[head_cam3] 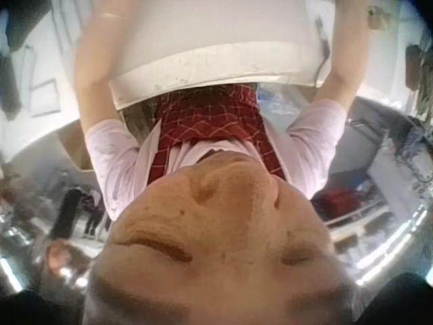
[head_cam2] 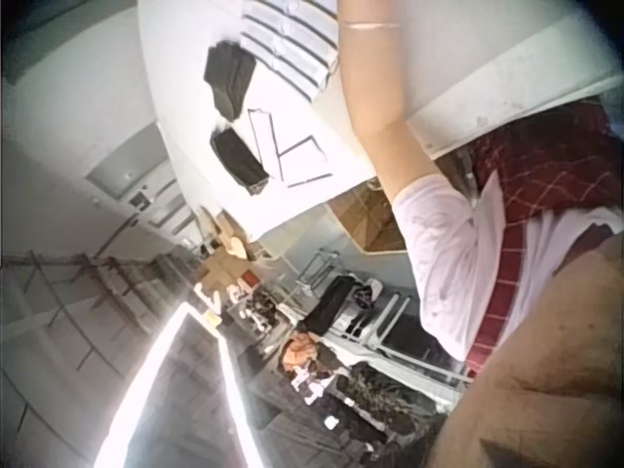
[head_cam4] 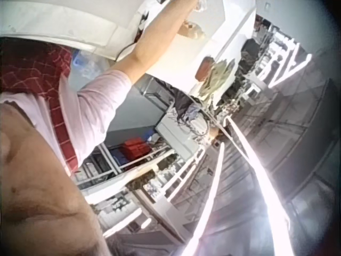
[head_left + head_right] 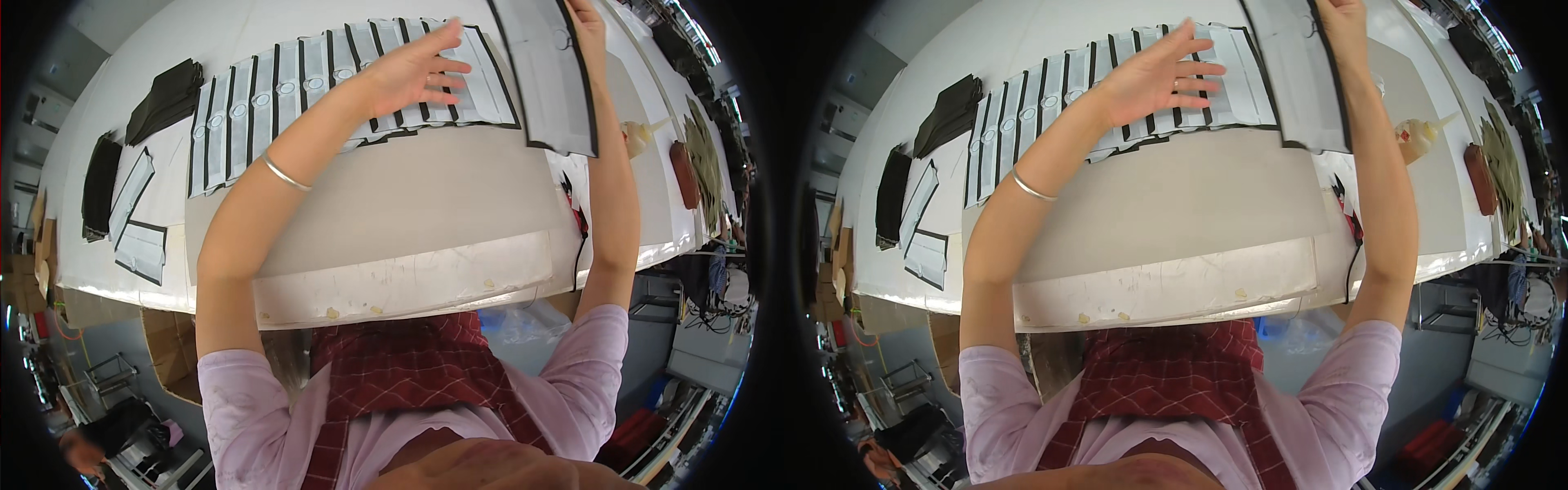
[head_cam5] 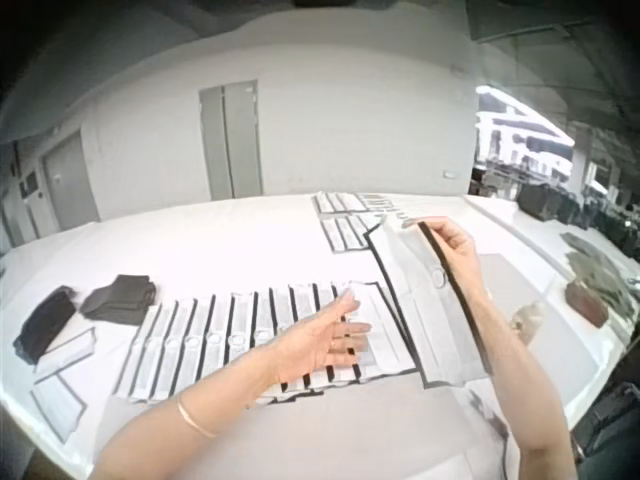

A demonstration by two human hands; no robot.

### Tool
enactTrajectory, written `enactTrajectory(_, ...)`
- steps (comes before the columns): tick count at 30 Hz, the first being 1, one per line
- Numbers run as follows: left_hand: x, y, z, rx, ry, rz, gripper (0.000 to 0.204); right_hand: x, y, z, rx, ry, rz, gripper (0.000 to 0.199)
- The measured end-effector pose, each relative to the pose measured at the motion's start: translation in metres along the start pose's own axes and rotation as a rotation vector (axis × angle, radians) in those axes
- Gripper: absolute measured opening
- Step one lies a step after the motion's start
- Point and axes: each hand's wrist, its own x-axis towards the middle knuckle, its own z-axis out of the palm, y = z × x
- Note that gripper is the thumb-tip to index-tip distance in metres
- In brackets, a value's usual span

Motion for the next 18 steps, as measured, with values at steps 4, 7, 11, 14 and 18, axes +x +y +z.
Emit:
enactTrajectory(4,0.012,-0.005,0.029,0.176,0.055,0.136,0.101,-0.021,0.018,0.006,0.437,-0.114,0.197,0.029)
enactTrajectory(7,0.015,0.002,0.031,0.214,0.161,0.073,0.066,-0.035,-0.001,-0.002,0.129,-0.273,0.173,0.046)
enactTrajectory(11,0.025,0.001,0.025,0.311,0.408,0.139,0.040,-0.040,-0.020,0.010,0.312,-0.005,0.683,0.056)
enactTrajectory(14,0.042,0.006,-0.001,0.175,0.217,0.002,0.040,-0.048,-0.006,-0.010,-0.055,-0.314,0.397,0.060)
enactTrajectory(18,0.033,-0.013,0.013,0.585,0.305,0.279,0.053,-0.046,0.057,-0.038,-0.154,-0.132,0.555,0.057)
